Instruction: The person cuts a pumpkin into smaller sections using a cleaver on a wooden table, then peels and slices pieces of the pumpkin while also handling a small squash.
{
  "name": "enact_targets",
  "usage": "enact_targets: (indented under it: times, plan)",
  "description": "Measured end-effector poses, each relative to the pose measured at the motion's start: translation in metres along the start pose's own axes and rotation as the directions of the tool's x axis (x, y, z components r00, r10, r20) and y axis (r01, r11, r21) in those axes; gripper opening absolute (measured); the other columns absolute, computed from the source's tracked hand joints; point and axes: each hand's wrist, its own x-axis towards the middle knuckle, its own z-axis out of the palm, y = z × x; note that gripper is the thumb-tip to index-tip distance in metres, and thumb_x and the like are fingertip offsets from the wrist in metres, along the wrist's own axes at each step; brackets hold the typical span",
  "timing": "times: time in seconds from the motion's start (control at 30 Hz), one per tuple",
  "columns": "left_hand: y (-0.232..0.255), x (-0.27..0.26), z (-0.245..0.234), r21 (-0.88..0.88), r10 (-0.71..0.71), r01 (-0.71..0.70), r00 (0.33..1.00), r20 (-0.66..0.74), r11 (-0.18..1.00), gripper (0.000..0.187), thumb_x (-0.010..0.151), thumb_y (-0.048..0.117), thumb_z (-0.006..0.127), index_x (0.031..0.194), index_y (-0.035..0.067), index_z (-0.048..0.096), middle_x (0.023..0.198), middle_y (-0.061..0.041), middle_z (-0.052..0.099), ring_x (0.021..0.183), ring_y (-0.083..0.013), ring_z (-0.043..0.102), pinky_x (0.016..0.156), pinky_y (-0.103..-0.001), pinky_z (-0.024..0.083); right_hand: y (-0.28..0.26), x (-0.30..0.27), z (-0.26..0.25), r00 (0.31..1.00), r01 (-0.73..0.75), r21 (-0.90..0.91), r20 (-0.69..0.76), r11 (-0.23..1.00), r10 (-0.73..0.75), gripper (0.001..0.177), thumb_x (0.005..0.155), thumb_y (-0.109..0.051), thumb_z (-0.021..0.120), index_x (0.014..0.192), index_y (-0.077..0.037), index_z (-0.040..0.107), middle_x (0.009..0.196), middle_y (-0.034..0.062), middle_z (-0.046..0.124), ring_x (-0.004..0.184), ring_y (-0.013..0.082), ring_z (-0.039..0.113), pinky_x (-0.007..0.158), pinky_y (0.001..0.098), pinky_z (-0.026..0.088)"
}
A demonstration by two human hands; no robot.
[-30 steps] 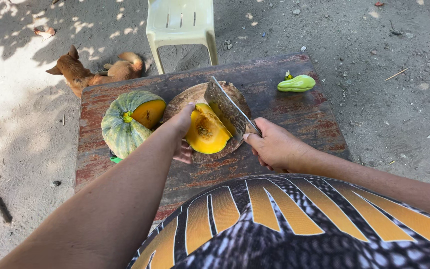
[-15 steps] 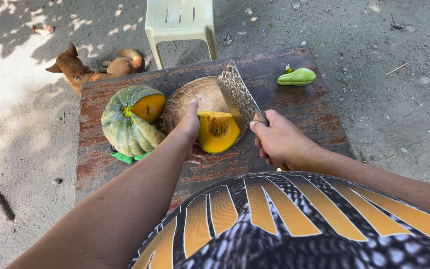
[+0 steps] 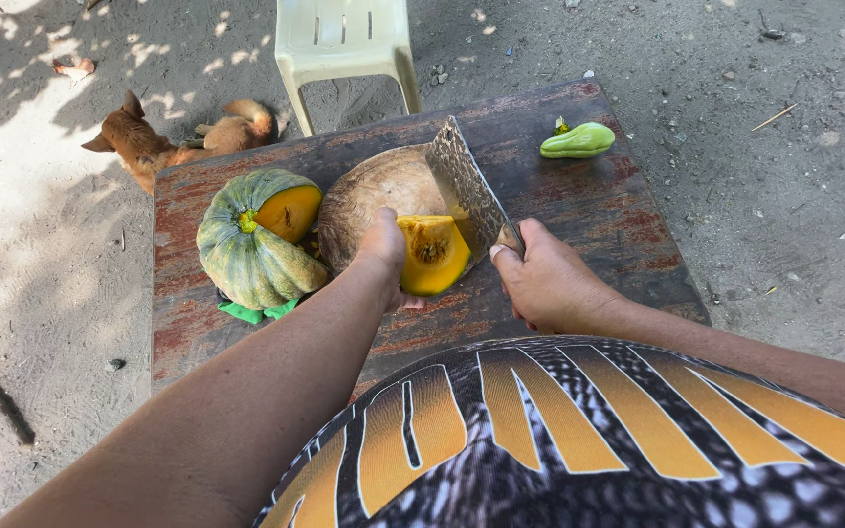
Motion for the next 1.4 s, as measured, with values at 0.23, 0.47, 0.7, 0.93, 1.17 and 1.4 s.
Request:
enact_targets:
  times: [0.23,0.47,0.7,0.93,1.17,1.4]
  plan:
    - [0.001,-0.015,0.003,-0.025,0.044,-0.043,0.998,0.033,0.999,0.085,0.094,0.073,0.025,0.152,0.014,0.043,0.145,-0.023,0.057,0.125,-0.0352,0.062,0.101,-0.060,0.050,-0.003,0.000,0.000,0.999,-0.040,-0.029,0.024,0.999,0.040,0.024,0.106,-0.031,0.045,0.115,-0.010,0.046,0.070,0.0058,0.055,0.051,0.0158,0.053,0.045,0.0367,0.045]
    - [0.000,-0.010,-0.004,0.050,0.080,-0.083,0.995,0.063,0.995,0.082,0.089,0.075,0.036,0.141,0.016,0.059,0.129,-0.020,0.067,0.110,-0.0269,0.067,0.084,-0.046,0.054,-0.004,0.001,-0.001,0.999,-0.043,-0.012,0.029,0.999,0.043,0.024,0.106,-0.030,0.045,0.113,-0.007,0.047,0.073,0.0035,0.054,0.055,0.0136,0.055,0.047,0.0349,0.048]
    - [0.005,-0.002,-0.015,0.130,0.096,-0.097,0.995,0.011,0.987,0.072,0.089,0.069,0.040,0.134,0.017,0.063,0.116,-0.015,0.072,0.098,-0.0233,0.069,0.074,-0.042,0.051,-0.005,0.006,0.000,0.997,-0.029,0.063,0.067,0.998,0.025,0.022,0.106,-0.029,0.046,0.110,-0.008,0.047,0.077,0.0039,0.054,0.055,0.0128,0.053,0.047,0.0344,0.047]
    - [0.013,-0.002,-0.030,0.281,0.146,-0.125,0.988,-0.053,0.952,0.079,0.087,0.075,0.038,0.138,0.019,0.059,0.119,-0.018,0.071,0.099,-0.0250,0.069,0.075,-0.041,0.050,0.002,0.010,-0.006,0.997,-0.019,0.128,0.077,0.992,0.009,0.023,0.105,-0.030,0.047,0.105,-0.007,0.047,0.075,0.0036,0.053,0.053,0.0129,0.053,0.046,0.0340,0.047]
    - [0.015,0.004,-0.028,0.136,0.102,-0.101,0.995,0.001,0.986,0.093,0.091,0.081,0.016,0.154,0.018,0.039,0.143,-0.023,0.054,0.123,-0.0345,0.056,0.099,-0.058,0.042,-0.013,0.009,-0.005,0.996,0.026,0.170,0.077,0.985,-0.040,0.023,0.103,-0.029,0.050,0.102,-0.007,0.047,0.073,0.0043,0.053,0.052,0.0143,0.052,0.046,0.0346,0.046]
    - [0.005,0.010,-0.016,0.021,0.025,-0.025,1.000,-0.009,0.999,0.092,0.094,0.077,0.014,0.154,0.013,0.044,0.146,-0.021,0.057,0.127,-0.0344,0.059,0.102,-0.057,0.047,-0.023,0.002,-0.001,0.992,0.026,0.078,0.123,0.997,-0.036,0.020,0.103,-0.028,0.049,0.108,-0.009,0.049,0.077,0.0030,0.054,0.056,0.0130,0.054,0.049,0.0337,0.048]
